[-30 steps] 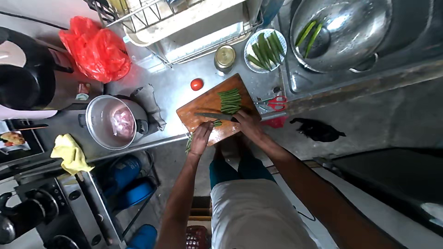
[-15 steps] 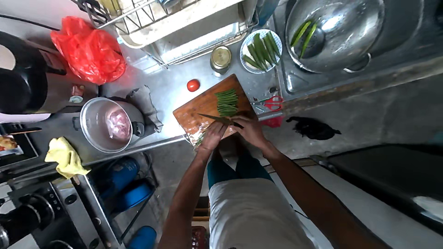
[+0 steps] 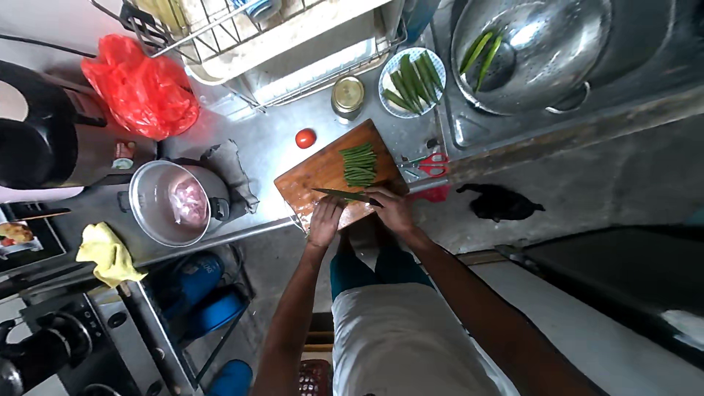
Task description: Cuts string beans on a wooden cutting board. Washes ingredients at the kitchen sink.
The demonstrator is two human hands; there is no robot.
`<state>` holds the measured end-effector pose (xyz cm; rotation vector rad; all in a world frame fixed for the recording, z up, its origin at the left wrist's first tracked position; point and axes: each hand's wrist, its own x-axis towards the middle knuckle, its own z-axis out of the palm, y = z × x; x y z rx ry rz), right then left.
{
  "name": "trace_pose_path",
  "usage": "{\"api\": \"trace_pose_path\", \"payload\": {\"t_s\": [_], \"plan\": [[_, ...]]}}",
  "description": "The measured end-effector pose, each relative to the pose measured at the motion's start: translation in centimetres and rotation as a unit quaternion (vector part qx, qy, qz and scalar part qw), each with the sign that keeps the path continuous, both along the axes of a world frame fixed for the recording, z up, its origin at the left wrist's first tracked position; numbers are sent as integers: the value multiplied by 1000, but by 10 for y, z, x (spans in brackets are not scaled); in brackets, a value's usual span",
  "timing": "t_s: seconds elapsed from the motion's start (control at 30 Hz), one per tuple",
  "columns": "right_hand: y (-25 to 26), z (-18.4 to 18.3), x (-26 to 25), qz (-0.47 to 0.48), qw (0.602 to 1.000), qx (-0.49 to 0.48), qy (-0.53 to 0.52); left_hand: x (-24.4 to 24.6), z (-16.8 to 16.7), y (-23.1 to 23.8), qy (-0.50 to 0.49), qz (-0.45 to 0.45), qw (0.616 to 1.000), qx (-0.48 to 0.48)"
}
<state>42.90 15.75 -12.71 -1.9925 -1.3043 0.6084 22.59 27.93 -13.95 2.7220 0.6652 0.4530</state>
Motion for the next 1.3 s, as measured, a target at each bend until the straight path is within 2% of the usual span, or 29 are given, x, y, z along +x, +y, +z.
{"api": "trace_pose_path", "payload": {"t_s": [0.2, 0.33, 0.43, 0.57, 0.67, 0.8, 1.03, 1.3], "plan": [[0, 6, -4, -29, 1000, -1, -6, -2, -3, -2, -5, -5, 1000, -14], [-16, 38, -15, -115, 992, -42, -8, -3, -5, 0, 1, -16, 999, -35], [-34, 56, -36, -141, 984, -108, -29, -2, -5, 0, -3, -17, 999, -48], [-51, 70, -60, -76, 986, -148, 14, 2, 1, 1, -1, -11, 998, -69], [-56, 73, -79, -48, 990, -129, -22, 4, 5, 1, -8, 2, 997, -74], [-56, 78, -93, -48, 982, -176, -44, 5, 6, 1, -4, 9, 998, -64], [-56, 78, -97, -52, 978, -198, -46, 6, 9, 2, 0, 11, 998, -65], [-46, 85, -95, -25, 968, -249, -35, 7, 11, 7, -11, -1, 993, -119]]}}
